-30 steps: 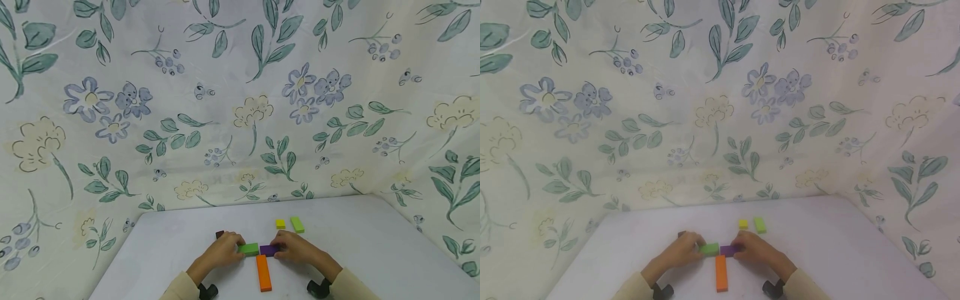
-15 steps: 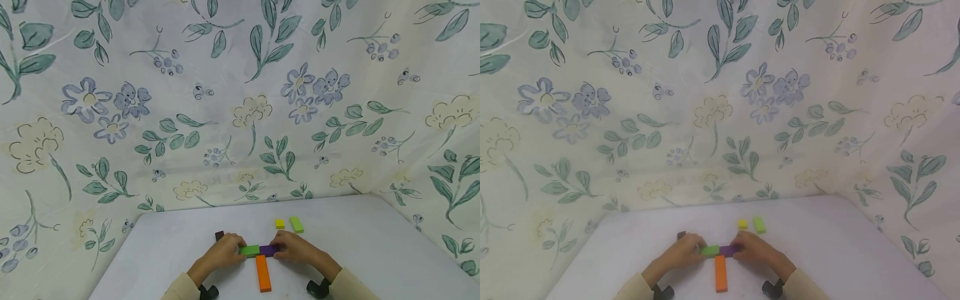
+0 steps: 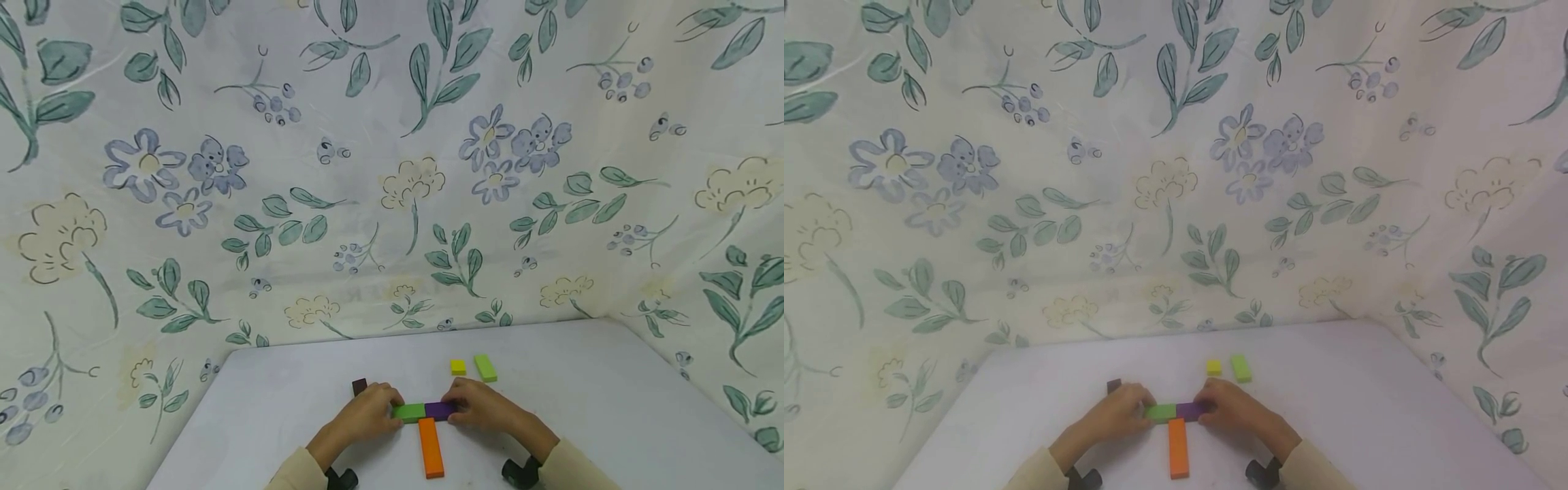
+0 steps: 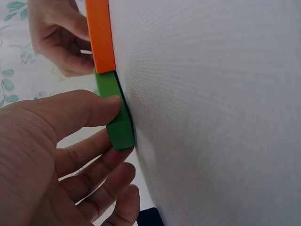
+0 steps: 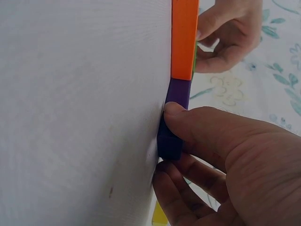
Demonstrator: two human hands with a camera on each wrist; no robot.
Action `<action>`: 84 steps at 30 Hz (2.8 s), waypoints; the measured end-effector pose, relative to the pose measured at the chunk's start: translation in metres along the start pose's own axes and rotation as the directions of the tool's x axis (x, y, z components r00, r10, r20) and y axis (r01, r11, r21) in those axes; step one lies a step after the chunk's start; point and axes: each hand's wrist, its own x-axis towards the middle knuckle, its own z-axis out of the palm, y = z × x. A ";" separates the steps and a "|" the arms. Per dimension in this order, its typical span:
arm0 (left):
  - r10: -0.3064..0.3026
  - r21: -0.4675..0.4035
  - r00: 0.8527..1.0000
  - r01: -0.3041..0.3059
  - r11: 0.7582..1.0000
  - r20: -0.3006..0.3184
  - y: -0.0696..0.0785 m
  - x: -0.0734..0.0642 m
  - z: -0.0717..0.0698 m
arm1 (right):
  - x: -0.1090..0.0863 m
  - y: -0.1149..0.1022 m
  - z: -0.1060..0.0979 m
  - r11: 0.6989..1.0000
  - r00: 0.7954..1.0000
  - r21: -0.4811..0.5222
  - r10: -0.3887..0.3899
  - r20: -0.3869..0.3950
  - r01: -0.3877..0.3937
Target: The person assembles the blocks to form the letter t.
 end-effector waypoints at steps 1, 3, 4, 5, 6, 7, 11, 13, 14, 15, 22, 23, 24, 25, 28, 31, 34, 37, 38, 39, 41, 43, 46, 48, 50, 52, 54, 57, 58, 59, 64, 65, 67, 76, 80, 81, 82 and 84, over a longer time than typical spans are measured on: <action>0.000 -0.001 1.000 0.000 1.000 0.001 -0.001 0.000 0.000 | 0.000 0.000 0.000 1.000 1.000 0.002 0.000 0.000 0.000; 0.003 0.001 1.000 -0.003 1.000 -0.002 -0.001 0.001 0.000 | 0.000 0.000 -0.001 1.000 1.000 0.006 -0.003 0.000 0.003; 0.005 0.004 1.000 -0.005 1.000 -0.003 -0.001 0.001 0.000 | 0.000 -0.001 -0.001 1.000 1.000 0.007 -0.004 0.000 0.004; 0.008 0.006 1.000 -0.008 1.000 -0.006 -0.001 0.001 0.000 | 0.000 -0.001 -0.001 1.000 1.000 0.007 -0.006 0.000 0.006; 0.009 0.008 1.000 -0.009 1.000 -0.007 -0.001 0.001 0.000 | 0.000 -0.001 -0.001 1.000 1.000 0.007 -0.007 0.000 0.007; 0.010 0.009 1.000 -0.010 1.000 -0.007 -0.001 0.001 -0.001 | 0.000 -0.001 -0.001 1.000 1.000 0.008 -0.008 -0.001 0.008; 0.014 0.013 1.000 -0.014 1.000 -0.009 -0.001 0.001 0.000 | 0.000 0.000 -0.001 1.000 1.000 0.009 -0.009 -0.001 0.009; 0.019 0.014 1.000 -0.019 1.000 -0.011 -0.001 0.001 0.000 | 0.000 0.001 0.000 1.000 1.000 0.008 -0.012 -0.004 0.012; 0.023 0.014 1.000 -0.023 1.000 -0.012 -0.002 0.001 0.000 | 0.000 0.001 0.000 1.000 1.000 0.007 -0.015 -0.008 0.015; 0.027 0.015 1.000 -0.027 1.000 -0.013 -0.002 0.001 0.000 | 0.000 0.001 0.000 1.000 1.000 0.006 -0.017 -0.011 0.017; 0.025 -0.008 1.000 -0.025 1.000 0.002 -0.002 0.000 0.001 | 0.000 0.003 0.002 1.000 1.000 -0.002 -0.020 -0.020 0.020; 0.022 -0.013 1.000 -0.022 1.000 0.006 -0.002 0.000 0.000 | 0.000 0.003 0.002 1.000 1.000 0.000 -0.017 -0.018 0.017; 0.019 -0.015 1.000 -0.019 1.000 0.009 -0.002 0.000 0.000 | 0.000 0.003 0.002 1.000 1.000 0.002 -0.015 -0.017 0.015; 0.017 -0.018 1.000 -0.017 1.000 0.012 -0.001 -0.001 0.000 | 0.000 0.003 0.002 1.000 1.000 0.002 -0.014 -0.015 0.014; 0.012 -0.019 1.000 -0.011 1.000 0.018 -0.001 -0.001 0.000 | 0.000 0.001 0.002 1.000 1.000 0.011 -0.011 -0.010 0.011; 0.008 -0.018 1.000 -0.008 1.000 0.023 -0.001 0.000 -0.001 | -0.002 0.000 0.001 1.000 1.000 0.009 -0.014 -0.010 0.015; 0.010 -0.023 1.000 -0.009 1.000 0.025 -0.002 0.000 -0.002 | -0.002 -0.001 0.000 1.000 1.000 0.006 -0.013 -0.012 0.013; 0.012 -0.029 1.000 -0.012 0.999 0.025 -0.002 0.001 -0.002 | -0.001 0.000 0.000 1.000 1.000 0.004 -0.007 -0.013 0.007; 0.017 -0.030 1.000 -0.016 0.999 0.024 -0.003 0.001 -0.002 | 0.000 0.000 0.001 1.000 1.000 0.004 -0.007 -0.012 0.007; 0.021 -0.028 0.999 -0.020 0.999 0.024 -0.003 0.001 -0.002 | 0.000 0.001 0.001 1.000 1.000 0.002 -0.006 -0.011 0.006; 0.027 -0.025 0.999 -0.026 0.999 0.024 -0.003 0.001 -0.002 | 0.000 0.001 0.001 1.000 1.000 0.000 -0.006 -0.010 0.006; 0.031 -0.023 0.999 -0.031 0.999 0.023 -0.003 0.001 -0.002 | 0.000 0.001 0.001 1.000 1.000 -0.001 -0.002 -0.009 0.002; 0.028 -0.023 0.999 -0.028 0.999 0.024 -0.004 0.001 -0.001 | 0.000 0.002 0.002 1.000 1.000 0.002 0.007 -0.007 -0.007; 0.024 -0.030 0.999 -0.023 0.999 0.026 -0.004 0.001 -0.002 | 0.000 0.002 0.002 1.000 1.000 0.002 0.012 -0.005 -0.012; 0.022 -0.037 0.999 -0.021 0.999 0.034 -0.004 0.001 -0.002 | 0.000 0.002 0.002 1.000 1.000 0.000 0.010 -0.002 -0.010; 0.028 -0.044 0.999 -0.026 0.999 0.046 -0.005 0.000 -0.002 | 0.001 0.002 0.002 1.000 1.000 -0.002 0.006 0.001 -0.006; 0.040 -0.045 0.998 -0.037 0.998 0.058 -0.006 0.000 -0.004 | 0.001 0.001 0.001 1.000 1.000 -0.005 0.000 0.002 0.000; 0.058 -0.053 0.996 -0.055 0.997 0.064 -0.009 -0.001 -0.009 | 0.001 0.001 0.001 1.000 1.000 -0.016 -0.010 0.002 0.010; 0.067 -0.056 0.996 -0.064 0.996 0.054 -0.010 -0.002 -0.011 | 0.001 0.002 0.001 1.000 1.000 -0.021 -0.013 0.001 0.013; 0.072 -0.062 0.997 -0.069 0.996 0.040 -0.011 -0.002 -0.014 | 0.001 0.002 0.000 1.000 1.000 -0.023 -0.016 -0.001 0.016; 0.063 -0.067 0.996 -0.067 0.995 -0.057 -0.021 -0.006 -0.029 | 0.001 0.006 0.002 0.999 0.999 -0.014 -0.032 -0.005 0.032; 0.055 -0.067 0.996 -0.060 0.996 -0.071 -0.024 -0.007 -0.031 | 0.001 0.006 0.002 0.999 0.999 -0.010 -0.034 -0.004 0.033; 0.030 -0.061 0.996 -0.035 0.998 -0.086 -0.030 -0.008 -0.035 | 0.001 0.007 0.002 0.999 0.999 -0.002 -0.036 -0.002 0.036; -0.103 -0.104 0.992 0.095 0.990 -0.071 -0.058 -0.009 -0.040 | 0.000 0.005 0.003 0.999 0.999 -0.013 -0.030 -0.015 0.030; -0.150 -0.103 0.988 0.147 0.984 -0.026 -0.063 -0.006 -0.039 | -0.001 0.005 0.001 0.999 0.999 -0.015 -0.029 -0.018 0.029; -0.160 -0.101 0.987 0.157 0.982 -0.018 -0.063 -0.006 -0.039 | -0.001 0.005 0.001 0.999 0.999 -0.015 -0.030 -0.019 0.029; -0.167 -0.100 0.986 0.165 0.981 -0.014 -0.063 -0.006 -0.039 | -0.001 0.005 0.001 0.999 0.999 -0.014 -0.030 -0.020 0.030; -0.180 -0.096 0.984 0.178 0.979 -0.009 -0.065 -0.005 -0.038 | -0.001 0.006 0.000 0.999 0.999 -0.011 -0.032 -0.021 0.031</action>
